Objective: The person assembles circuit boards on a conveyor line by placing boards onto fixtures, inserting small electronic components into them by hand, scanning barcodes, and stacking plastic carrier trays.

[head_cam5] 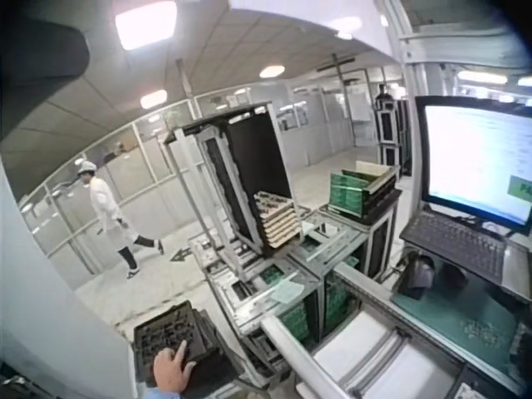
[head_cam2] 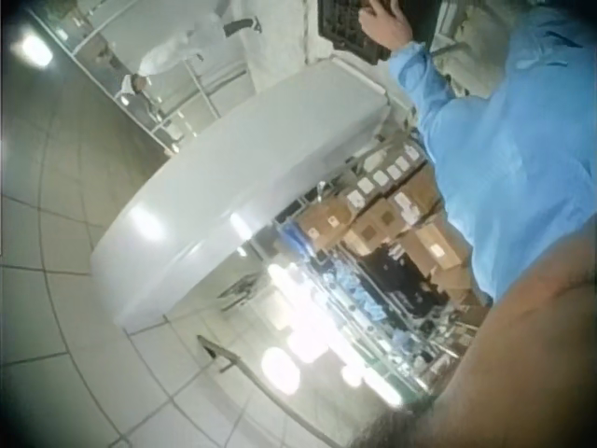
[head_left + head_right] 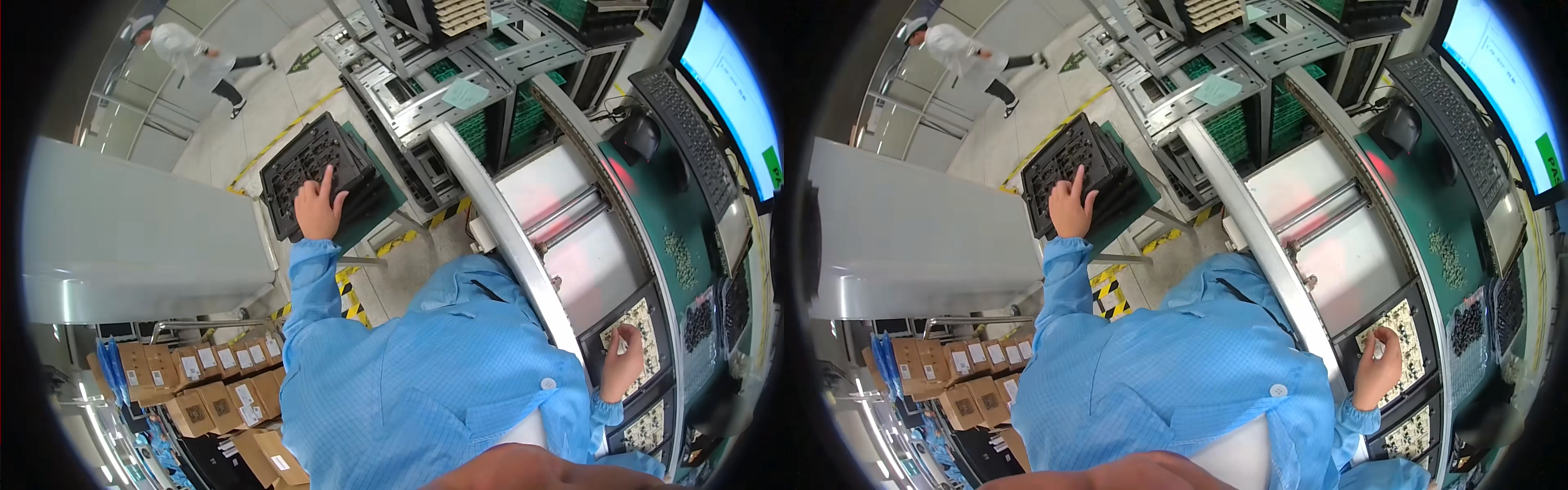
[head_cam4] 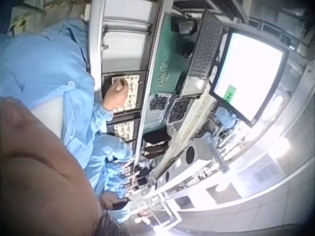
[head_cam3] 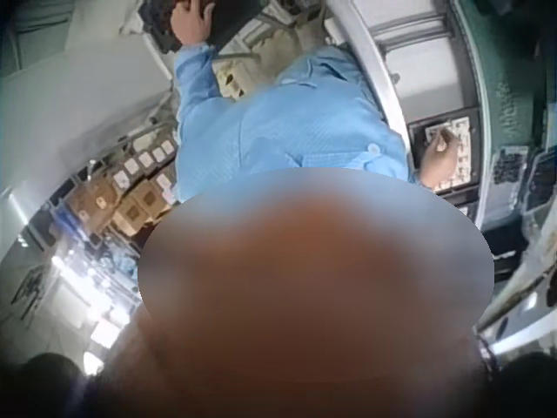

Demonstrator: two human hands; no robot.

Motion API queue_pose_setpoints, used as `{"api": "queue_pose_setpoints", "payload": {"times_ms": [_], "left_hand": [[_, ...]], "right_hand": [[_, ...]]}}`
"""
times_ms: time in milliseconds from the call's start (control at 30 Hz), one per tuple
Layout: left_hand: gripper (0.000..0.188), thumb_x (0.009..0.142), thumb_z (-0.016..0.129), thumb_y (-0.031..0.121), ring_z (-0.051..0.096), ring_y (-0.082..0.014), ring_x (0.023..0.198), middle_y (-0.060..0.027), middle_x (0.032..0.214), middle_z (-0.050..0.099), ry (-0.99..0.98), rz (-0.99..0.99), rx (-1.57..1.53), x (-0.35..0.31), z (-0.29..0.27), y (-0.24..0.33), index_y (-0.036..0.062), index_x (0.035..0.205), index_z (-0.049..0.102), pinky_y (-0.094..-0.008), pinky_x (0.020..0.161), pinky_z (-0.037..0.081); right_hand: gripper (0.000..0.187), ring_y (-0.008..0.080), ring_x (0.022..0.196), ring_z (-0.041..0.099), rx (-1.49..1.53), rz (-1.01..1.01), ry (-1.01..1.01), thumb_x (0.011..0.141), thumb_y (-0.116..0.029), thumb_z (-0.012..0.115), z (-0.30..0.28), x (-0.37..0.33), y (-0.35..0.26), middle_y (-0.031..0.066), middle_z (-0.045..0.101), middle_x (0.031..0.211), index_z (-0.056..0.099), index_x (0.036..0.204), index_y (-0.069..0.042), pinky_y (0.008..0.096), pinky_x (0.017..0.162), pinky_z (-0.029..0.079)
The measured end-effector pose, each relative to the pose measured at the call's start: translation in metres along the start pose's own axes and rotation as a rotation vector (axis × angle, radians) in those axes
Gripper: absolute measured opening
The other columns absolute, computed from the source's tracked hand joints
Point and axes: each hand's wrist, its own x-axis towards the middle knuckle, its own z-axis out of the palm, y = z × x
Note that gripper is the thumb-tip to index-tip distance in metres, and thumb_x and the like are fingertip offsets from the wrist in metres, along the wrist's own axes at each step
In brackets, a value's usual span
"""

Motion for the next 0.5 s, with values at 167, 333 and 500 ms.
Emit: {"api": "queue_pose_setpoints", "payload": {"times_ms": [167,333,500], "left_hand": [[0.061,0.097,0.074,0.036,0.062,-0.0326,0.093,-0.0123,0.101,0.060,0.192,-0.010,0.001,0.022,0.008,0.042,0.0079,0.148,0.057,-0.0420,0.080,0.050],[0.051,0.093,0.077,0.025,0.060,-0.0322,0.084,-0.0108,0.094,0.059,0.274,0.112,-0.405,0.082,-0.071,0.178,0.0108,0.141,0.065,-0.0445,0.071,0.047],[0.063,0.075,0.076,0.015,0.056,-0.0223,0.073,-0.0013,0.083,0.054,-0.097,0.734,-0.745,0.085,-0.060,0.275,0.0175,0.138,0.072,-0.0353,0.064,0.044]], "right_hand": [[0.012,0.0323,0.086,0.072,0.013,-0.111,0.027,0.093,-0.009,0.076,0.006,0.016,-0.016,0.0116,0.074,0.096,0.071,0.104,-0.005,0.0405,0.075,0.056],[0.009,0.0329,0.083,0.070,0.129,-0.124,0.055,0.091,-0.007,0.075,0.016,0.021,-0.049,0.0129,0.072,0.092,0.073,0.100,-0.005,0.0404,0.073,0.055],[0.053,0.0358,0.113,0.069,0.213,-0.347,0.079,0.080,-0.012,0.084,0.030,0.032,-0.101,0.0152,0.070,0.127,0.069,0.130,-0.006,0.0440,0.095,0.056]]}}
